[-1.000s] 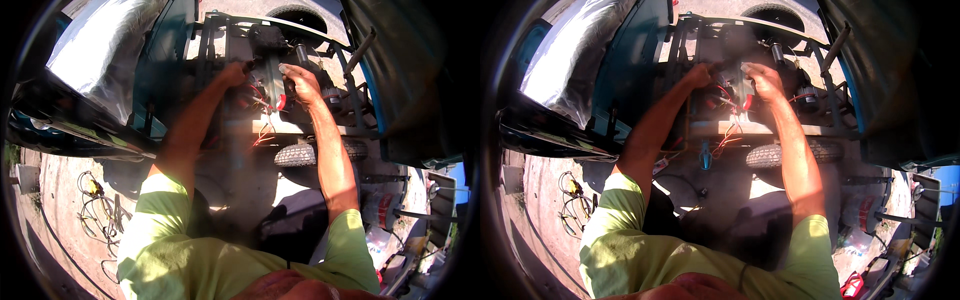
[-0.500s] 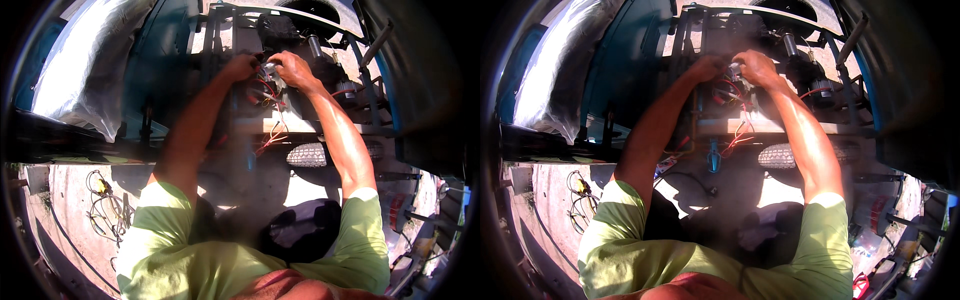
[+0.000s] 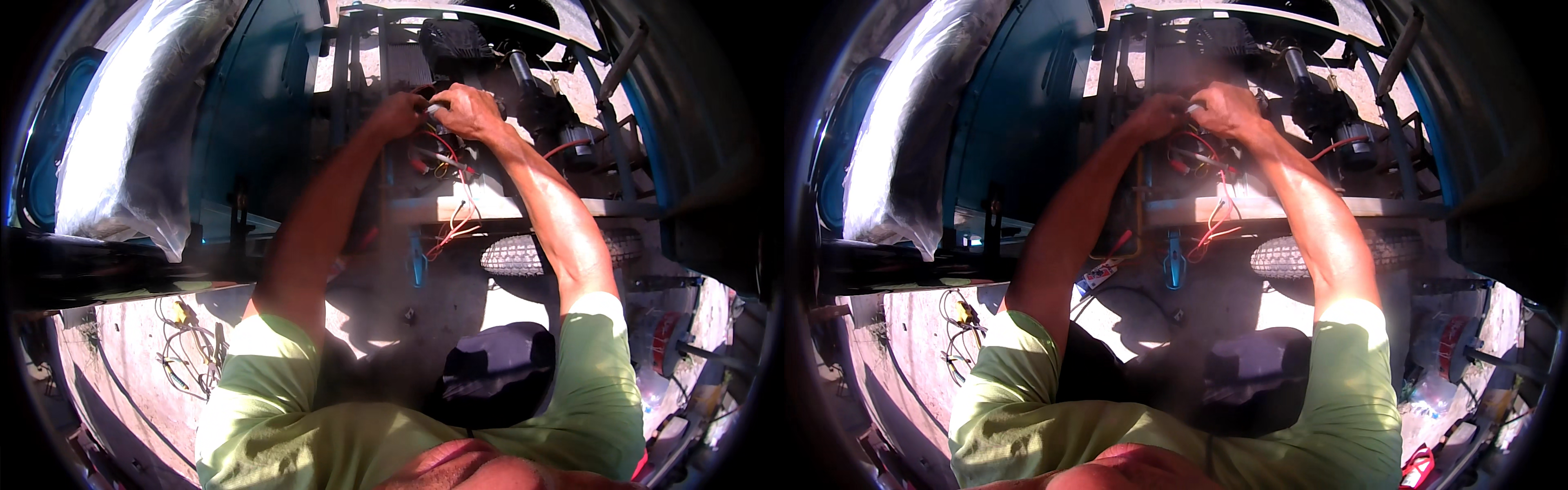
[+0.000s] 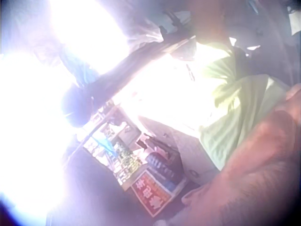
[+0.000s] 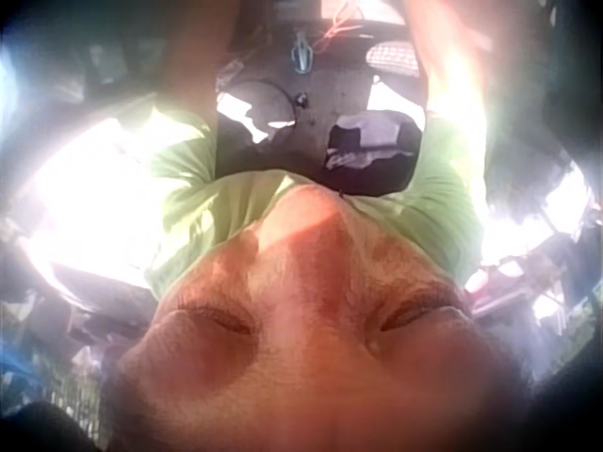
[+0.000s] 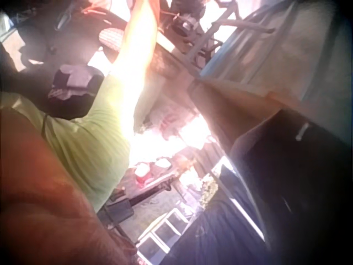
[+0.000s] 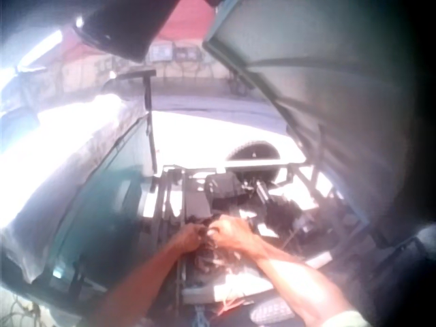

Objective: The person works on the electrical wiring of an electric vehicle by connecting various colored wires and using a multimeter to check the electrical components.

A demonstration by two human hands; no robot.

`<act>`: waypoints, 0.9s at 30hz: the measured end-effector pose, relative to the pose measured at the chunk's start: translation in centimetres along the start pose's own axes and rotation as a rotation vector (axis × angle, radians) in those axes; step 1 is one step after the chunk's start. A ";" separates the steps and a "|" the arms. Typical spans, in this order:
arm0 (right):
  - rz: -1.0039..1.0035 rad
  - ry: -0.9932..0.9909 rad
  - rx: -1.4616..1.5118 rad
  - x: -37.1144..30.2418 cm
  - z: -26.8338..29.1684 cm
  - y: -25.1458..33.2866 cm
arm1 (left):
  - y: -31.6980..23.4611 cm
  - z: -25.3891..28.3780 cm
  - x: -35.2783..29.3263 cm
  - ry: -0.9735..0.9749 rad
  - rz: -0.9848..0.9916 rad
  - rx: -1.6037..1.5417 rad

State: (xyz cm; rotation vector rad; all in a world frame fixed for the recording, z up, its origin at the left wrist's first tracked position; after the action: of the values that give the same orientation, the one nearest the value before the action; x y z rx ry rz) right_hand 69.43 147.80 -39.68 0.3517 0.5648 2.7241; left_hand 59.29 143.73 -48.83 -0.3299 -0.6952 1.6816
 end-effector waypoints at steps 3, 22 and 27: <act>-0.045 0.043 0.011 0.2 -0.3 -0.8 | -0.4 0.2 0.0 0.007 -0.002 -0.001; 0.141 -0.015 0.294 1.4 -1.0 -2.3 | -1.5 1.6 -0.6 -0.078 0.049 -0.135; 0.296 -0.083 0.274 1.0 -1.2 -1.7 | -1.2 1.6 -0.8 -0.104 0.059 -0.164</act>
State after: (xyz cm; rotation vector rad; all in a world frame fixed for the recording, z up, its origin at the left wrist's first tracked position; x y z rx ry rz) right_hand 68.56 149.22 -41.28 0.6620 0.9323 2.8944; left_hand 59.53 142.64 -47.00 -0.3834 -0.9119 1.7106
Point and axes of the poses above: each hand's wrist, its own x-axis towards the middle knuckle, its own z-axis out of the back of the hand, y = z × x, the point moved 10 cm from there along x, towards the middle knuckle, and after that the axes turned 9 degrees about x, right-handed, at the moved point
